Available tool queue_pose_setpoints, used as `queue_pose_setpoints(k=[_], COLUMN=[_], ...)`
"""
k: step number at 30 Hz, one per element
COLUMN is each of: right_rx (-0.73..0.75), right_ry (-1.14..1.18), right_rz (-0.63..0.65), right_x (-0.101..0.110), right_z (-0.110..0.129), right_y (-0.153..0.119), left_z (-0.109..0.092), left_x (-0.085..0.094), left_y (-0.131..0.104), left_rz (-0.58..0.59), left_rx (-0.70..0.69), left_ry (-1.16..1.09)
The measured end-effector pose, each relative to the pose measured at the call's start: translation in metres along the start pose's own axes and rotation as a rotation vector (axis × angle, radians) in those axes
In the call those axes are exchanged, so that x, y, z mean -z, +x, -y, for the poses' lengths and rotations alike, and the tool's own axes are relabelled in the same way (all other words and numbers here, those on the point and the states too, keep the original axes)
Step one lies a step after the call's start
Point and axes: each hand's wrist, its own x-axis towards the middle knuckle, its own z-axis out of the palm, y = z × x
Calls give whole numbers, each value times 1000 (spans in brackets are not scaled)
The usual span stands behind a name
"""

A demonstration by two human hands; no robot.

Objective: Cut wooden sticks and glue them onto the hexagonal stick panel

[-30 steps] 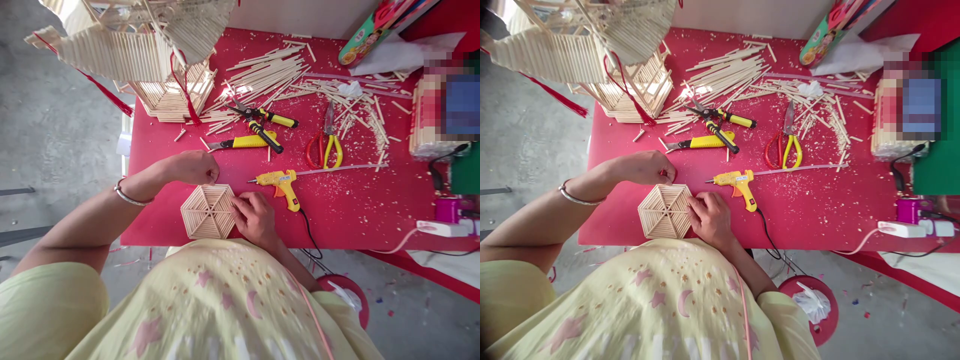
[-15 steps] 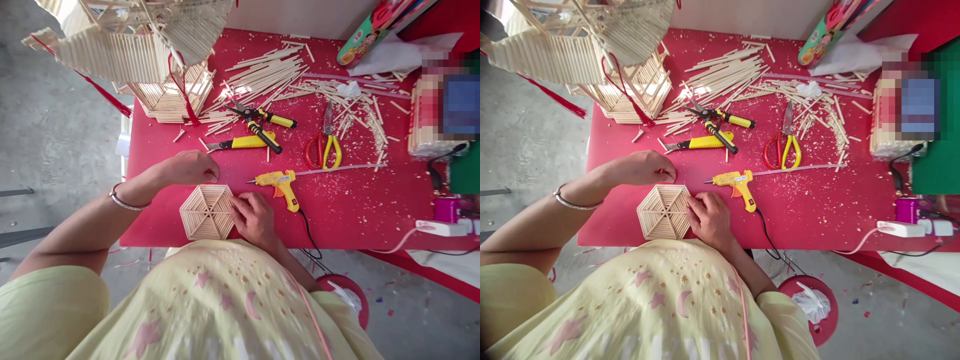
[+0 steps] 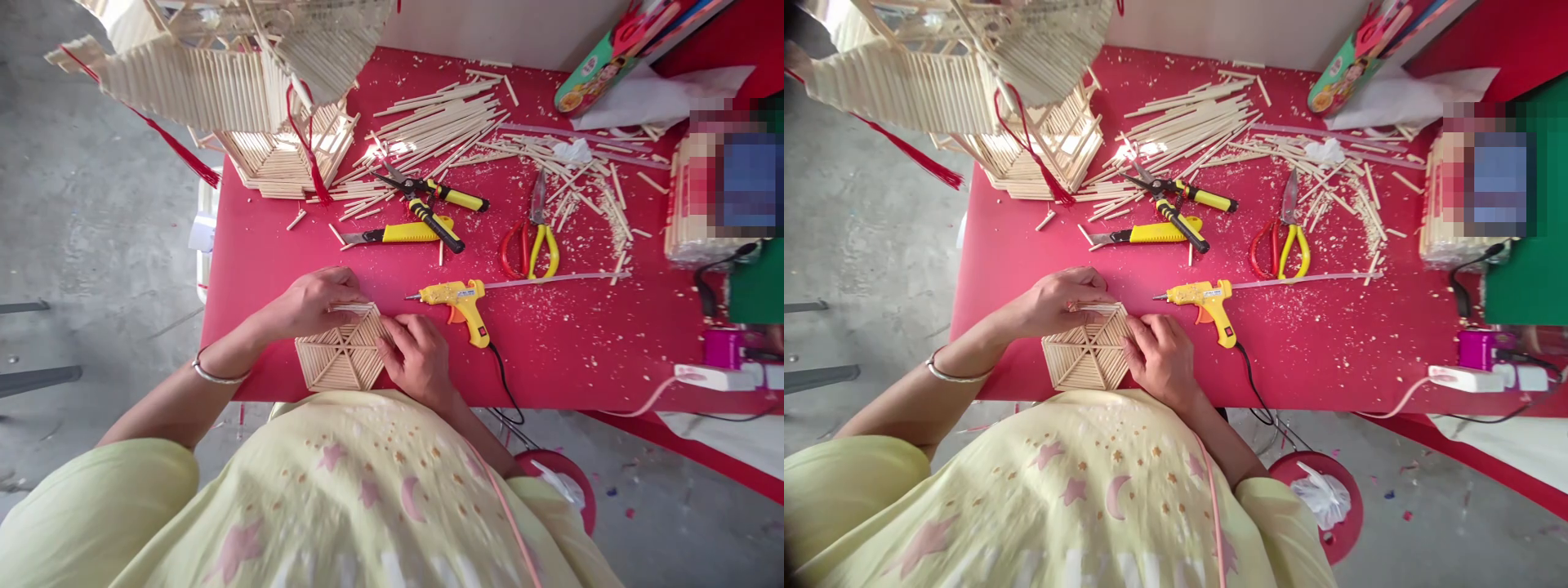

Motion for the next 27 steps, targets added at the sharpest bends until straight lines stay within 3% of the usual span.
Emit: queue_pose_setpoints(k=[18,27], right_rx=[-75,-164], right_ry=[-7,57], right_rz=[42,75], right_x=[-2,-1], right_z=[4,16], right_y=[6,19], left_z=[1,-4], left_x=[-9,-3], left_y=[-3,-7], left_rz=[-53,-100], left_rx=[-18,128], left_ry=[-17,-91])
